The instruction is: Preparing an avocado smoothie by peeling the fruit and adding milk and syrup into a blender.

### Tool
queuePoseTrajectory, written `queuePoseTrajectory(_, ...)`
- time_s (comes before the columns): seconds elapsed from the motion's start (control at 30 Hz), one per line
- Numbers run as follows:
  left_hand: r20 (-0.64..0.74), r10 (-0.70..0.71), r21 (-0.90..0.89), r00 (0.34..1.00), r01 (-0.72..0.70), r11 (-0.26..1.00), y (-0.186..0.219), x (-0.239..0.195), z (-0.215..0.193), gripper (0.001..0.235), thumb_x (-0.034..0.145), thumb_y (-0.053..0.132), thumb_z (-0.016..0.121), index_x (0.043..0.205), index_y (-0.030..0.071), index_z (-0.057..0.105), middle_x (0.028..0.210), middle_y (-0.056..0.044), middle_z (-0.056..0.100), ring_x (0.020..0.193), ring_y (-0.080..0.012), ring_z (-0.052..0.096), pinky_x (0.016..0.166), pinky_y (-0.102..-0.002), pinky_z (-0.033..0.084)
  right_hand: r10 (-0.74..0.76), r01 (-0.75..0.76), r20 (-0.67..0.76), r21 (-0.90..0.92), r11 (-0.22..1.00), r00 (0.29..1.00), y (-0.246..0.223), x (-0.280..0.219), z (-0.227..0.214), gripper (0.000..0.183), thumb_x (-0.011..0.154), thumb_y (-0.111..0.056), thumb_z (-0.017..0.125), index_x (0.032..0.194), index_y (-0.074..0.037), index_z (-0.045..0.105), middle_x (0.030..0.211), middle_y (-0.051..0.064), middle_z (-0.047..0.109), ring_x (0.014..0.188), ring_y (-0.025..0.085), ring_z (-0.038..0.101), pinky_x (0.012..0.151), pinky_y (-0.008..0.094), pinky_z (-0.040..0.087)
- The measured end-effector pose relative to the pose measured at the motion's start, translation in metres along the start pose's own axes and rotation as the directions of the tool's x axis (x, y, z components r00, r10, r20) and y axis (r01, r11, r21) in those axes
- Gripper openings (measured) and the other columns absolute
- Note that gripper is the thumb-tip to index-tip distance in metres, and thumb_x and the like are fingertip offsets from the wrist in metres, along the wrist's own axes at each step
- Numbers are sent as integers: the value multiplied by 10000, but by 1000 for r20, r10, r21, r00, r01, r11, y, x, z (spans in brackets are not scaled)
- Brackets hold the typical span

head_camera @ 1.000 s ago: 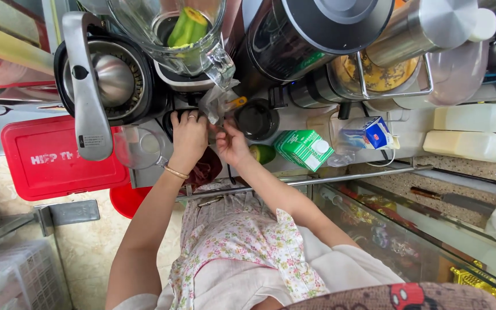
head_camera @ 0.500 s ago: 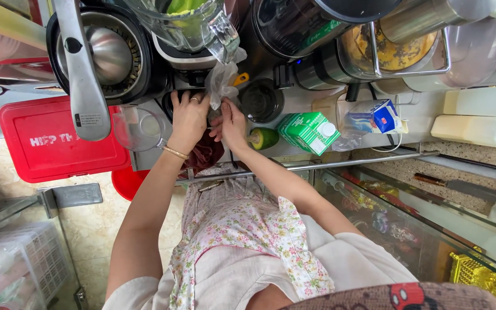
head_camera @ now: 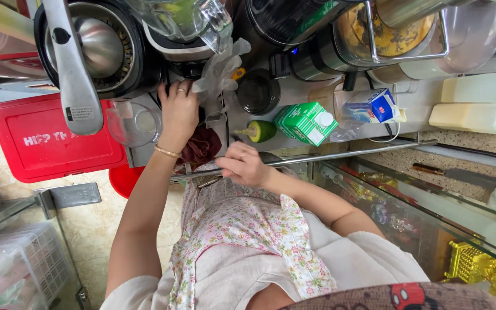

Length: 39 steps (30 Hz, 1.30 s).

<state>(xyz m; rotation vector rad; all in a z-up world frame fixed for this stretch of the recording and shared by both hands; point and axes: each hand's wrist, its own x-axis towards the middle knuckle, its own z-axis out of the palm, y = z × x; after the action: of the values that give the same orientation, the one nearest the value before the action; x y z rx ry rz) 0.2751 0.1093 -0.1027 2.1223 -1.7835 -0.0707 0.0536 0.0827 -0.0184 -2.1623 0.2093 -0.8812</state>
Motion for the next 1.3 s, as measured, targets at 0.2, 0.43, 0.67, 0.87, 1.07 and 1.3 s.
queuePoseTrajectory(0.2, -67, -32, -288, 997, 12, 957, 30, -22, -49, 315, 967, 82, 695, 1276, 33, 663, 1337, -146, 642, 1224, -333, 594, 1108, -552, 362, 575, -467, 339, -351, 811, 745, 70, -50, 116, 545, 846, -478, 746, 1104, -17, 615, 861, 186, 684, 704, 406, 672, 606, 497, 543)
queuePoseTrajectory(0.43, -2, -1, -527, 1000, 0, 850, 96, -34, -73, 385, 914, 43, 722, 1292, 35, 645, 1309, -155, 656, 1121, -339, 621, 1006, -437, 467, 412, -409, 238, -63, 910, 880, 130, -118, 166, 373, 954, -235, 612, 1278, -51, 587, 1215, 194, 667, 1128, 360, 641, 917, 480, 521)
queuePoseTrajectory(0.67, 18, 99, -769, 995, -49, 637, 155, -12, -41, 446, 946, -52, 640, 1380, 4, 555, 1301, -199, 640, 1175, -380, 658, 985, -402, 540, 543, -578, 338, 5, 816, 769, 49, -82, 15, 374, 902, -262, 692, 1161, 2, 633, 1082, 208, 670, 1040, 369, 643, 907, 469, 519)
queuePoseTrajectory(0.87, 44, 98, -832, 994, -18, 555, 203, 13, -32, 426, 943, -69, 639, 1356, -4, 558, 1254, -186, 651, 1115, -295, 688, 927, -357, 554, 917, -921, 120, -33, 387, 381, -27, -91, -188, 211, 821, -270, 798, 905, -80, 759, 809, 89, 773, 739, 202, 754, 682, 327, 575)
queuePoseTrajectory(1.07, -150, 154, -849, 977, -207, 486, 262, 36, -39, 426, 938, -78, 644, 1349, 7, 573, 1218, -153, 660, 1062, -256, 677, 914, -340, 556, 419, -790, -671, -545, 280, 611, 67, -145, -295, 288, 863, -155, 760, 1129, -53, 713, 1038, 150, 632, 801, 381, 670, 669, 470, 546)
queuePoseTrajectory(1.3, -124, 209, -825, 970, -218, 522, 296, 49, -38, 397, 914, -37, 663, 1301, 26, 600, 1134, -127, 711, 997, -232, 711, 879, -333, 561, 607, -790, -601, -608, 75, 520, 155, -187, -325, 134, 830, -133, 715, 930, -80, 644, 1129, 184, 594, 751, 442, 662, 659, 562, 519)
